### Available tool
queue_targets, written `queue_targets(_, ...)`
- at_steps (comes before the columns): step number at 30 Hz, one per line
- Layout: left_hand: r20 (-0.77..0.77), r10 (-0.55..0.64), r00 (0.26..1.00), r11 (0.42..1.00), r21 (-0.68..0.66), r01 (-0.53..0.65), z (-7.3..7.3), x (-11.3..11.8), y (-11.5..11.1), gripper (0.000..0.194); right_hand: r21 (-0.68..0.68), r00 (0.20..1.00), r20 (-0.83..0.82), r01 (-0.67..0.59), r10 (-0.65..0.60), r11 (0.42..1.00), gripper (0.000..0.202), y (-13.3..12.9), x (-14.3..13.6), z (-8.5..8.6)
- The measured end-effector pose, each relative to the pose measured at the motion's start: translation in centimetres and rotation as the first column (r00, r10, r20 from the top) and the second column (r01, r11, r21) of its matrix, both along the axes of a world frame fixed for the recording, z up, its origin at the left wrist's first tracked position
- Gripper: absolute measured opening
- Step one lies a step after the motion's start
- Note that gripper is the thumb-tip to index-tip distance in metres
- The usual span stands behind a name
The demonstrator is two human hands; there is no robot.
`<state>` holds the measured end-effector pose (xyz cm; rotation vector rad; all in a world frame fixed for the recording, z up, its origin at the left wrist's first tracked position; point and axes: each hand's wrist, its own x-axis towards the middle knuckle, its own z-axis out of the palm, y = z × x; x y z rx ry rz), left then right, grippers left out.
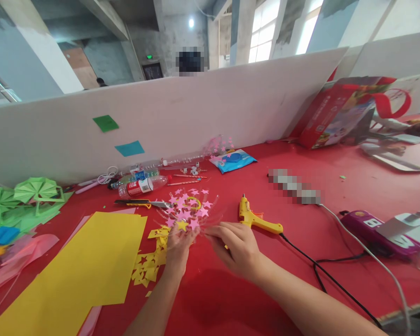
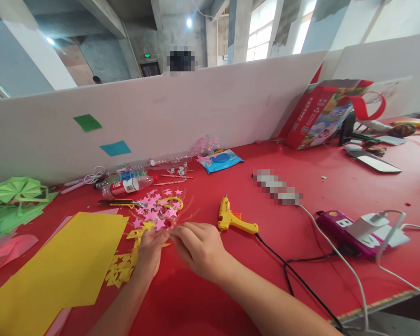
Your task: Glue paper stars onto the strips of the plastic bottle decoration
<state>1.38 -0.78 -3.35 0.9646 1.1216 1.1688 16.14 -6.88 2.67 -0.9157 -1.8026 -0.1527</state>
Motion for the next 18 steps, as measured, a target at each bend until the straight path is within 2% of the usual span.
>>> queue_targets(2, 0.066, -0.047, 0.997, 0.999, 0.017, 0.046, 0.7, 0.2, 0.0, 0.038, 0.000, 1.000, -0.004, 0.000, 0.000, 1.000, 0.012, 0.0, -0.1, 0.1)
queue_targets(5, 0.111, -0.055, 0.992, 0.998, 0.010, 0.054, 1.4, 0.4, 0.0, 0.043, -0.002, 1.000, 0.000, -0.003, 0.003, 1.000, 0.011, 0.0, -0.1, 0.2)
queue_targets(12, 0.070, -0.008, 0.998, 1.000, 0.019, 0.006, 1.2, 0.2, 0.1, 0.043, 0.053, 1.000, -0.008, 0.001, -0.001, 0.999, 0.019, -0.5, -0.3, 0.1)
queue_targets(18, -0.036, -0.033, 0.999, 0.998, 0.044, 0.035, 1.1, 0.2, -0.1, 0.043, 0.081, 0.976, 0.009, 0.214, -0.216, 0.973, 0.013, -0.5, -0.7, 0.4)
